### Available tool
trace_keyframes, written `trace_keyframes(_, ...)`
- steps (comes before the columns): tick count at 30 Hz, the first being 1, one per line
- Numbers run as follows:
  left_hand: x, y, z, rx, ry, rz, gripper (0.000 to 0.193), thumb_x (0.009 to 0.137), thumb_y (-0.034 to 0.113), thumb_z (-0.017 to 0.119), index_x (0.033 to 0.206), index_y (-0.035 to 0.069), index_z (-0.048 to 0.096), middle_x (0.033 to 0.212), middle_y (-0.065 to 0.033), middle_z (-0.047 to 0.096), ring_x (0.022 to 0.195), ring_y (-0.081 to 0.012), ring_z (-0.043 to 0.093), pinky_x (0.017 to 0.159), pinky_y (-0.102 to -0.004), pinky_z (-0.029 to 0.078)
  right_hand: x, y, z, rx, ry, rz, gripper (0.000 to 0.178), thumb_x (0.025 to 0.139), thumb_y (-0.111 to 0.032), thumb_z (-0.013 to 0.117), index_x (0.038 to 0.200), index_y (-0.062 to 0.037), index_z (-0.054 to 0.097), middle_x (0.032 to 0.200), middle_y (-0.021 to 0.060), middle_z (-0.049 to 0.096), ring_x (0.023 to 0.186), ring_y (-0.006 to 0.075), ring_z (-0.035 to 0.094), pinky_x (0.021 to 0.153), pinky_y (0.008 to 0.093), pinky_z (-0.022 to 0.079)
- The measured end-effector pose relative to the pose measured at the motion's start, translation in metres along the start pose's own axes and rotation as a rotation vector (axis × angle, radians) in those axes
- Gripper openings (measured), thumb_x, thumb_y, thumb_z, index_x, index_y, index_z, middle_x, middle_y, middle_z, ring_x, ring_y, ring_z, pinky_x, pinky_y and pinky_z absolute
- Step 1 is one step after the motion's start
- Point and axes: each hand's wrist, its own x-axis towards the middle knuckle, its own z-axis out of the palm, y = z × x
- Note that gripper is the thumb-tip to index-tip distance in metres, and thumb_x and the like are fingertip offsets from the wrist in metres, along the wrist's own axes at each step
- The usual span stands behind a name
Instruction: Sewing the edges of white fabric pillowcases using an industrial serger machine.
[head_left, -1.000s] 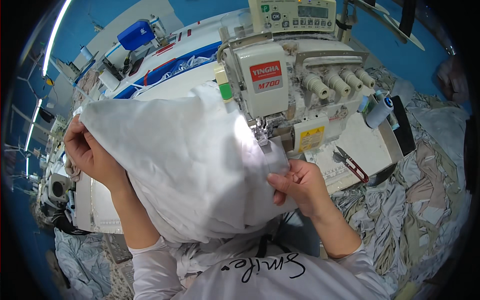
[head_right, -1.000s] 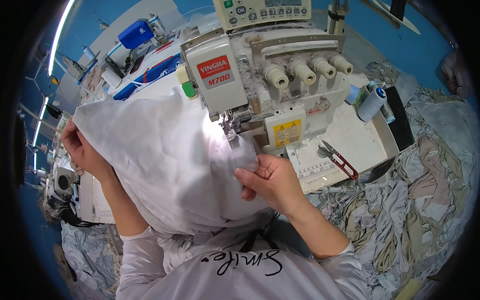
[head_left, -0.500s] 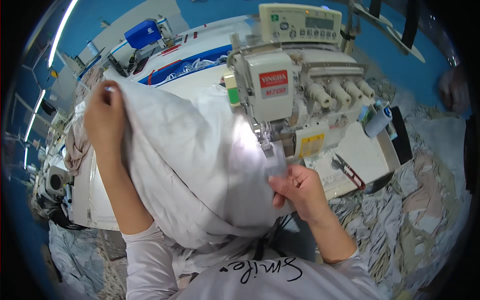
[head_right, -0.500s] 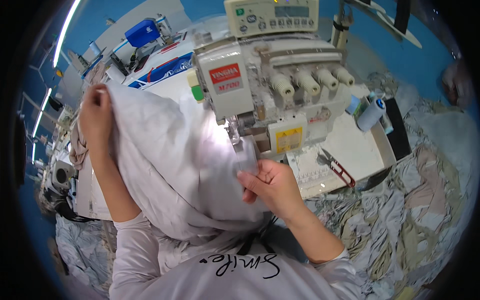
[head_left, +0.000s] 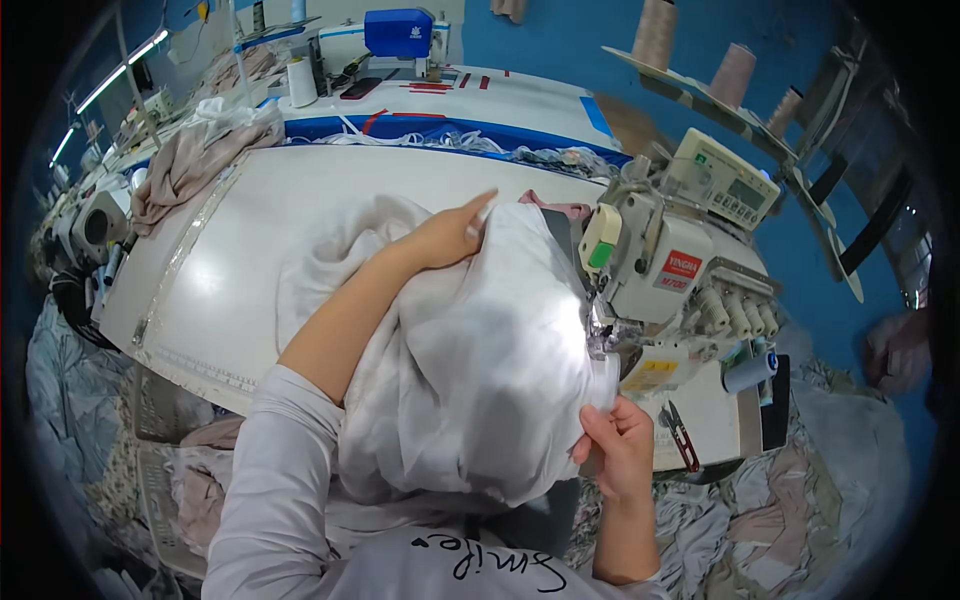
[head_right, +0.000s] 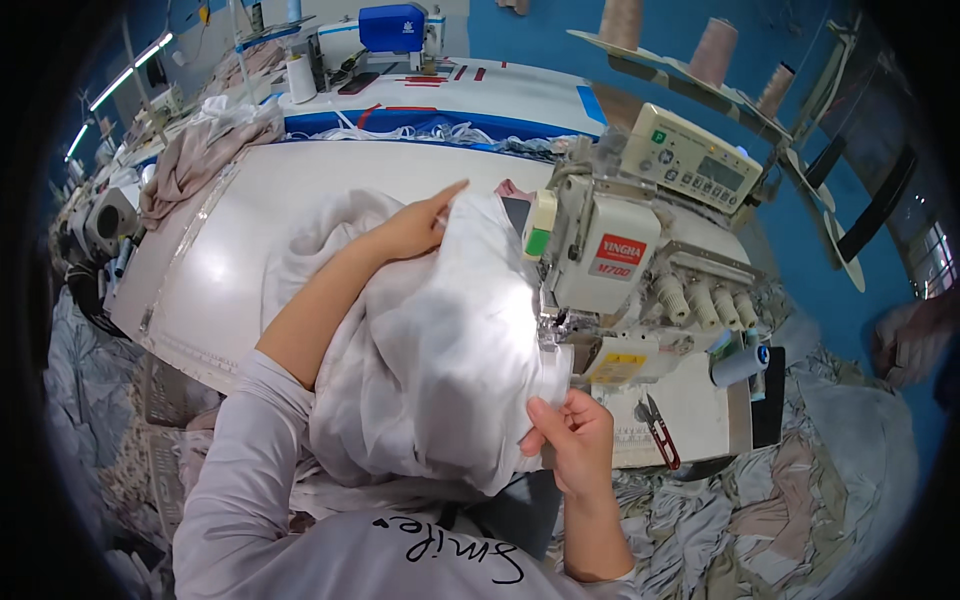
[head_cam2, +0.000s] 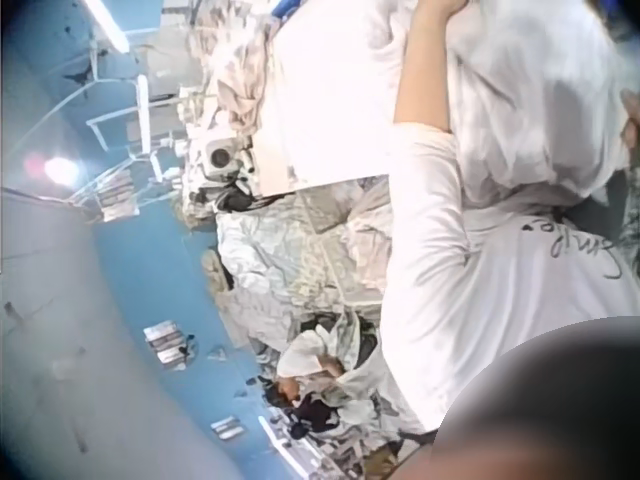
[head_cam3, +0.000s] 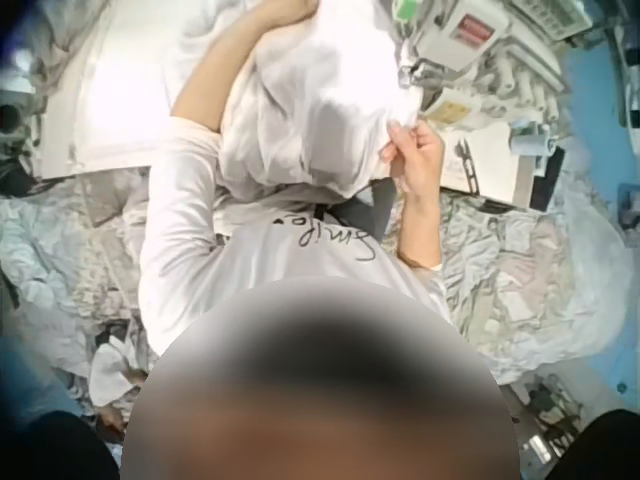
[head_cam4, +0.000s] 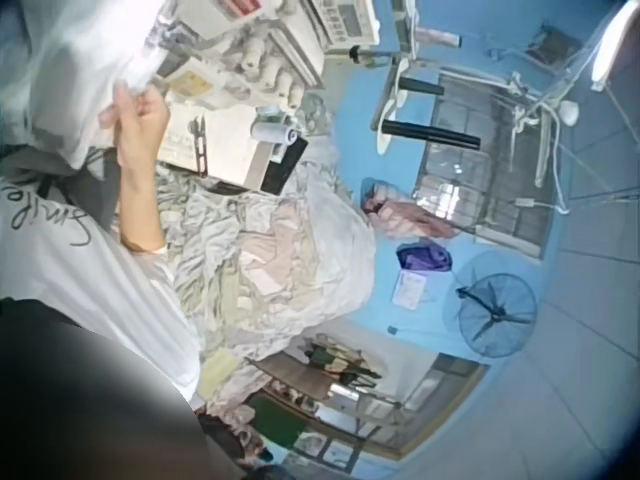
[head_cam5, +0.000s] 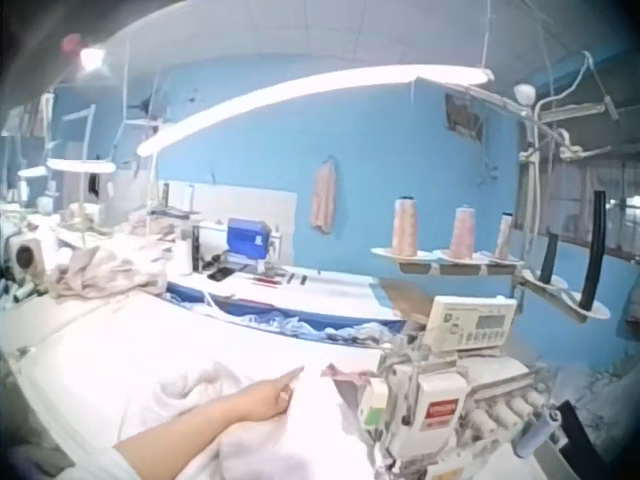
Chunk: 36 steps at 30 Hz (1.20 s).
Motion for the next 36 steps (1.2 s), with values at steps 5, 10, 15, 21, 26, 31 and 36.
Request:
trace_keyframes(5, 0.004, -0.001, -0.009, 0.163, 0.291, -0.069, 0.015, 0.079, 0.009, 0.057, 0.09, 0.002, 0.064, 0.081, -0.0133, 0.065, 0.072, -0.0242, 0.059, 0.069, -0.0334, 0.046, -0.001, 0.0, 0.002, 0.016, 0.015, -0.006, 0.008, 0.085, -0.006, 0.063, 0.084, 0.0012, 0.061, 0.062, 0.0056, 0.061, 0.048, 0.0106, 0.058, 0.046, 0.0215, 0.046)
trace_keyframes(10, 0.012, 0.02, -0.046, -0.359, 0.978, 0.206, 0.02, 0.076, -0.002, 0.061, 0.072, 0.007, 0.044, 0.085, -0.0044, 0.053, 0.076, -0.0123, 0.046, 0.071, -0.0206, 0.038, -0.001, 0.0, 0.002, 0.018, 0.021, -0.01, 0.008, 0.085, -0.006, 0.063, 0.085, 0.0018, 0.061, 0.062, 0.006, 0.062, 0.048, 0.0107, 0.058, 0.046, 0.0213, 0.046)
trace_keyframes(15, 0.003, 0.051, -0.06, -0.277, 1.131, 0.47, 0.028, 0.083, 0.004, 0.061, 0.072, 0.008, 0.035, 0.108, -0.0092, 0.053, 0.091, -0.0146, 0.047, 0.084, -0.0229, 0.037, 0.0, 0.001, 0.0, -0.005, 0.004, -0.012, 0.008, 0.085, -0.004, 0.062, 0.089, 0.0025, 0.061, 0.067, 0.0065, 0.063, 0.046, 0.0096, 0.057, 0.045, 0.0209, 0.046)
trace_keyframes(21, -0.002, 0.067, -0.061, -0.394, 1.093, 0.496, 0.028, 0.086, 0.007, 0.059, 0.074, 0.008, 0.034, 0.123, -0.0134, 0.05, 0.099, -0.0159, 0.046, 0.091, -0.0253, 0.035, -0.001, 0.001, -0.002, -0.004, -0.005, -0.011, 0.006, 0.085, -0.005, 0.062, 0.085, 0.0013, 0.061, 0.063, 0.006, 0.062, 0.046, 0.0096, 0.057, 0.045, 0.0204, 0.046)
trace_keyframes(26, 0.005, 0.039, -0.058, -0.346, 1.09, 0.464, 0.026, 0.084, 0.006, 0.061, 0.076, 0.007, 0.037, 0.123, -0.0129, 0.05, 0.099, -0.0166, 0.047, 0.09, -0.0249, 0.036, 0.0, -0.002, 0.0, 0.012, -0.015, -0.009, 0.006, 0.085, -0.005, 0.062, 0.083, 0.001, 0.06, 0.061, 0.0061, 0.062, 0.045, 0.0097, 0.057, 0.045, 0.0206, 0.046)
trace_keyframes(31, -0.02, 0.068, -0.077, 0.053, 0.439, -0.069, 0.032, 0.081, 0.012, 0.066, 0.106, 0.0, 0.052, 0.127, -0.0173, 0.049, 0.111, -0.0284, 0.049, 0.092, -0.029, 0.039, -0.001, -0.004, 0.001, 0.038, -0.005, 0.011, 0.007, 0.085, -0.005, 0.063, 0.083, 0.0011, 0.059, 0.061, 0.006, 0.061, 0.045, 0.0099, 0.056, 0.045, 0.0206, 0.046)
trace_keyframes(36, -0.161, 0.149, -0.064, 0.341, -0.094, 0.064, 0.056, 0.076, 0.024, 0.073, 0.124, 0.005, 0.05, 0.13, -0.0182, 0.048, 0.12, -0.0322, 0.047, 0.102, -0.0454, 0.032, 0.001, -0.002, -0.006, 0.061, -0.025, 0.042, 0.009, 0.085, -0.007, 0.064, 0.086, 0.0014, 0.059, 0.067, 0.0047, 0.062, 0.047, 0.0094, 0.056, 0.044, 0.0209, 0.046)
